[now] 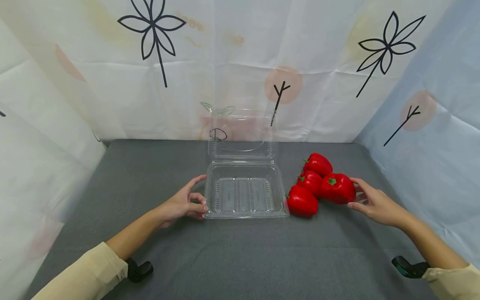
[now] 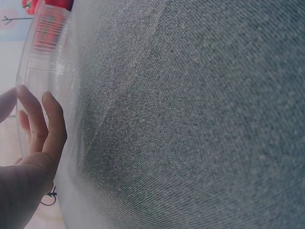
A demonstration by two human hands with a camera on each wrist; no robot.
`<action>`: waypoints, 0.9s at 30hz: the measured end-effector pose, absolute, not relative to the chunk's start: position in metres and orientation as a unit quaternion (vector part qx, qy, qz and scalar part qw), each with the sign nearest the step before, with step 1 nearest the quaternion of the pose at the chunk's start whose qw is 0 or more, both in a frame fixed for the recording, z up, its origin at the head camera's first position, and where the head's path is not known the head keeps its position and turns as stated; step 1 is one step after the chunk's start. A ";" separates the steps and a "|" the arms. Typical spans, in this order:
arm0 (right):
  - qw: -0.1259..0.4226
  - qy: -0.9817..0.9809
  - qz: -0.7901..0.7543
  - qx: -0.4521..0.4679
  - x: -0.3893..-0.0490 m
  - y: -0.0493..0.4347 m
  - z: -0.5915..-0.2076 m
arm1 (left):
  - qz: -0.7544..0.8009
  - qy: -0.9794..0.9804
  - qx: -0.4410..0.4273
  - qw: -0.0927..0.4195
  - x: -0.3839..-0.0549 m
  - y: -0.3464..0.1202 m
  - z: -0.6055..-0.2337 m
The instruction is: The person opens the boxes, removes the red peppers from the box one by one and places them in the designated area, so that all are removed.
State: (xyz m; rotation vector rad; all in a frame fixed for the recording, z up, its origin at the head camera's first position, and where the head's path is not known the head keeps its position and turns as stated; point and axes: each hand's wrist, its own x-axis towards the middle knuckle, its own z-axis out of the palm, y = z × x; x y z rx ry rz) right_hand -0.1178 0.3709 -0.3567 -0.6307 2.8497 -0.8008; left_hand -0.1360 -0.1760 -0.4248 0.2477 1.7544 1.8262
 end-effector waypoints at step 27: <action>0.107 0.952 -0.242 -0.156 -0.114 0.396 -0.380 | 0.687 0.656 0.093 0.298 -0.136 -0.177 -0.425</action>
